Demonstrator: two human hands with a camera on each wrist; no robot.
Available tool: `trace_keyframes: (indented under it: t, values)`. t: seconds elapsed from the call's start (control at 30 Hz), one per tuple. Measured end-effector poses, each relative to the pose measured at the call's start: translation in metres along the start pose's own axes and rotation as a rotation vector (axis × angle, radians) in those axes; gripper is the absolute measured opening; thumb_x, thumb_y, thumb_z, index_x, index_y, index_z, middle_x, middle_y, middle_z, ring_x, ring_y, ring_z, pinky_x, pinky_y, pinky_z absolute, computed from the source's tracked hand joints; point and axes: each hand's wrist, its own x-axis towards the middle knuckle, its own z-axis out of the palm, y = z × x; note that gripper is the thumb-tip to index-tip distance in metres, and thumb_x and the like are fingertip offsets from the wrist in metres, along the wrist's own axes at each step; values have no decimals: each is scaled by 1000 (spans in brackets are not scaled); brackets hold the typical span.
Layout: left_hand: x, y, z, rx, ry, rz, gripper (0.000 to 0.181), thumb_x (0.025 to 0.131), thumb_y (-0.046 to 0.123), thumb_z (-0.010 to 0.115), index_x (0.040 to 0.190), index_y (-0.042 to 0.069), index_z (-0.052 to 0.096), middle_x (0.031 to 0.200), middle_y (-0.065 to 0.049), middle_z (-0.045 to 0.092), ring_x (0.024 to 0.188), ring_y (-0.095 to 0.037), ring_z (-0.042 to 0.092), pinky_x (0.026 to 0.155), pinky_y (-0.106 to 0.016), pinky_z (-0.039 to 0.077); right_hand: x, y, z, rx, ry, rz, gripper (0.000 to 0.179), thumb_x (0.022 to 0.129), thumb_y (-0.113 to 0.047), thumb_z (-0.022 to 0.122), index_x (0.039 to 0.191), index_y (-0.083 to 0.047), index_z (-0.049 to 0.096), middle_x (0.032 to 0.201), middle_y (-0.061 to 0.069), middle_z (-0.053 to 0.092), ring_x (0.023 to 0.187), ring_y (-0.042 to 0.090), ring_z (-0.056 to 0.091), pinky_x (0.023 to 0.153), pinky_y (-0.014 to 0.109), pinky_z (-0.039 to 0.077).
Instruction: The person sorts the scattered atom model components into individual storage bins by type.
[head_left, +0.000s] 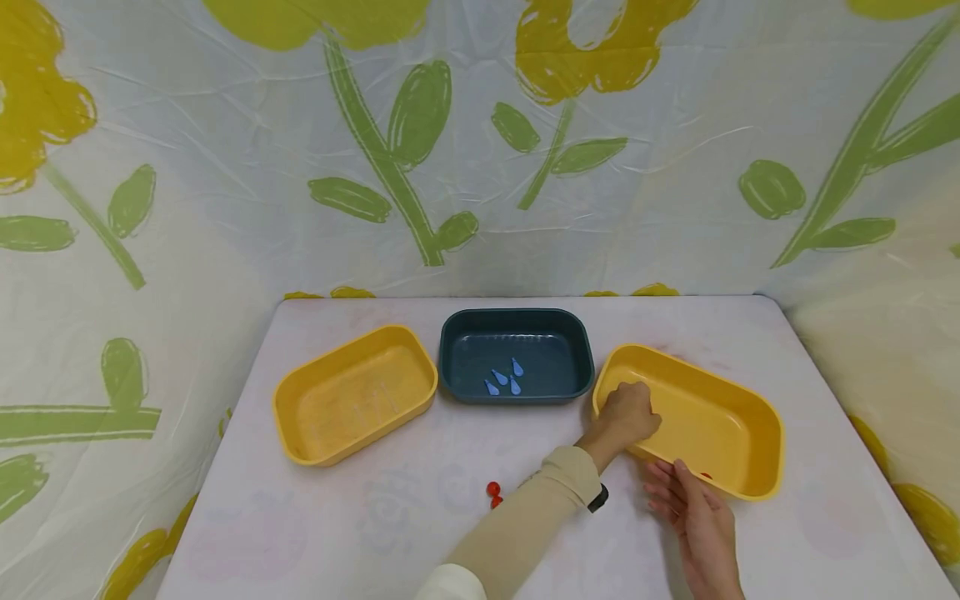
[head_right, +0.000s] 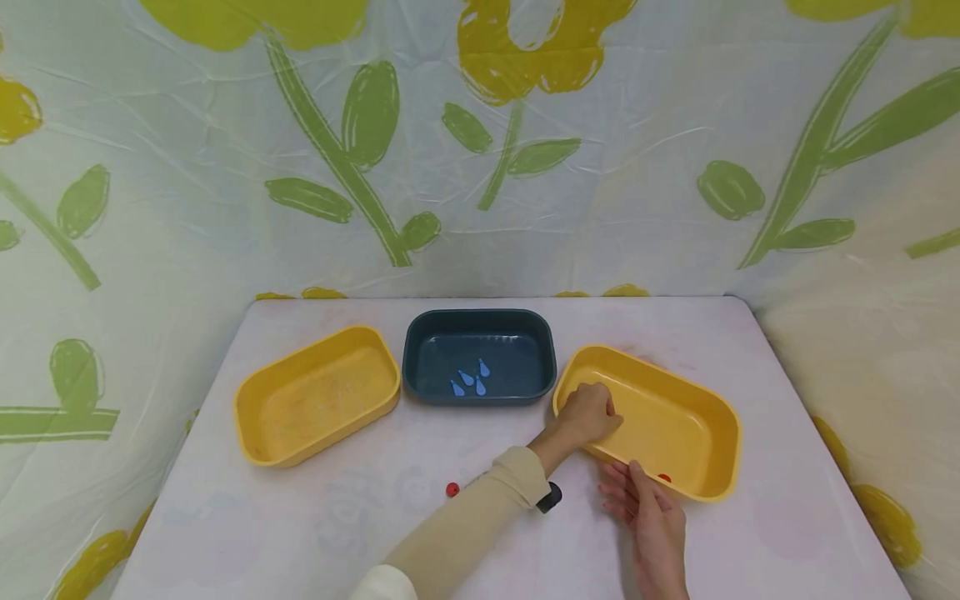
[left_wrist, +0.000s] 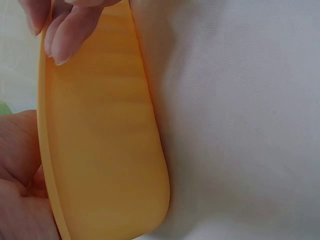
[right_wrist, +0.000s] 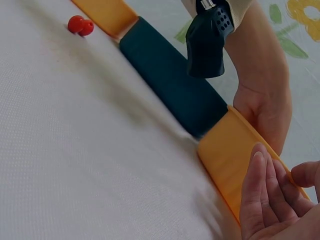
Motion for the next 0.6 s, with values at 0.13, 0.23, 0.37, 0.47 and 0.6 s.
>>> trace_keyframes:
  t: [0.13,0.23,0.37,0.47,0.6]
  values:
    - [0,2,2,45,8,-15,15,92,24,76,88,13,66,70,4,56,62,-10,51,55,-21,41,1,-2,1,-15,39,37,31,104,-40,58,94,-24,82,97,-6,78,79,10,74,72,25,60]
    - [0,3,1,54,3,-33,16,92,26,77,93,13,68,74,4,58,65,-10,52,58,-21,42,2,-2,1,-15,45,49,31,104,-41,58,94,-24,82,96,-7,78,80,10,73,72,25,60]
    - [1,3,2,52,-12,-59,18,93,30,77,99,15,69,80,5,61,69,-10,54,61,-22,44,1,-2,0,0,19,37,31,105,-38,57,95,-22,82,97,-5,78,79,10,73,71,25,60]
    - [3,3,3,59,-18,-75,20,93,32,77,103,16,69,83,6,63,72,-10,55,64,-22,45,1,-2,-1,5,6,31,31,106,-37,56,95,-22,82,97,-5,78,79,10,73,71,25,60]
    - [4,2,4,59,-12,-64,19,93,31,77,99,15,69,79,5,61,70,-10,54,62,-21,44,2,-2,0,-6,32,50,31,105,-40,58,93,-24,82,97,-6,78,79,10,73,71,25,60]
